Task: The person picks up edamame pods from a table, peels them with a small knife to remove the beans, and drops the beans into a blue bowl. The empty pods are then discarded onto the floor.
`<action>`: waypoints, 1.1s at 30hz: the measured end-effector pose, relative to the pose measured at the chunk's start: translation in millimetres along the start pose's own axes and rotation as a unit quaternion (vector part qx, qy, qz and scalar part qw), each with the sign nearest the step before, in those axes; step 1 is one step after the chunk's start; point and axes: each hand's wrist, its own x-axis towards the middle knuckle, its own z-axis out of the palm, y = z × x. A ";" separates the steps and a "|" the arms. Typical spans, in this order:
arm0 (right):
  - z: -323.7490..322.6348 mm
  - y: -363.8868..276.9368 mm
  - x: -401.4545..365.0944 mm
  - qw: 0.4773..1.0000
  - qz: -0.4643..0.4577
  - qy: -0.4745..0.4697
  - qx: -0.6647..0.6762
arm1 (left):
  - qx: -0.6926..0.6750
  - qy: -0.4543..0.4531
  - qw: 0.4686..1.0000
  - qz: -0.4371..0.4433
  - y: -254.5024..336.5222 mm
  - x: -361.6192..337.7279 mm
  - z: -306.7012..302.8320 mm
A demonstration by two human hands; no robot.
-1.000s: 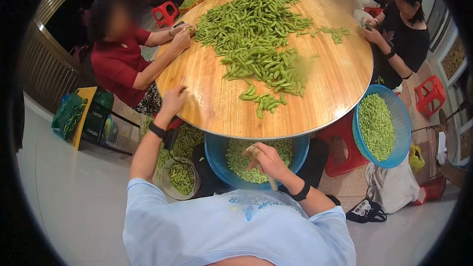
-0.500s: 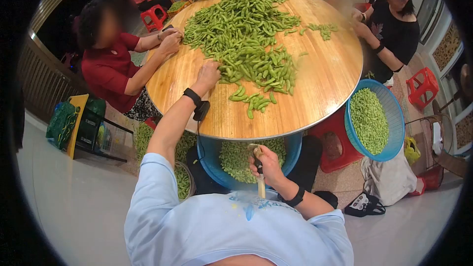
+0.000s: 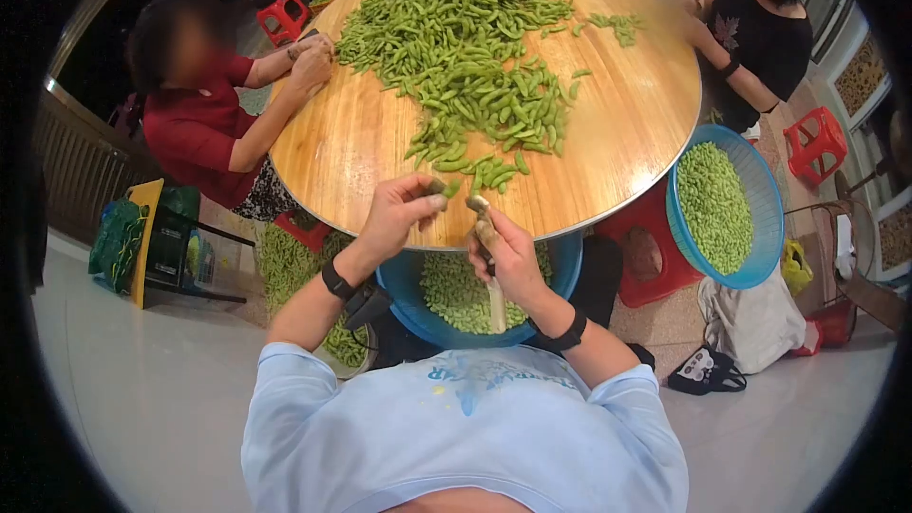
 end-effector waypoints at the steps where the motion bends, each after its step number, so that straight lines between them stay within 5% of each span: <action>1: 0.7 0.1 0.2 1.000 0.011 -0.005 0.017 | -0.053 -0.017 0.998 -0.024 -3.9 -5.2 5.8; 18: -1.7 3.3 -11.7 0.998 0.022 -0.015 0.062 | -0.018 -0.052 0.998 -0.031 -22.1 -19.1 28.2; 27: -0.7 8.0 -8.7 0.999 -0.018 0.020 -0.020 | 0.066 -0.015 0.991 0.112 -33.7 -22.3 33.3; 29: 4.1 3.8 -7.2 0.998 -0.007 0.029 0.049 | -0.077 -0.042 0.996 -0.021 -30.1 -19.0 31.8; 33: -5.3 -1.2 -12.9 0.991 0.041 -0.005 0.127 | -0.275 -0.121 0.944 -0.136 -34.0 -13.3 20.3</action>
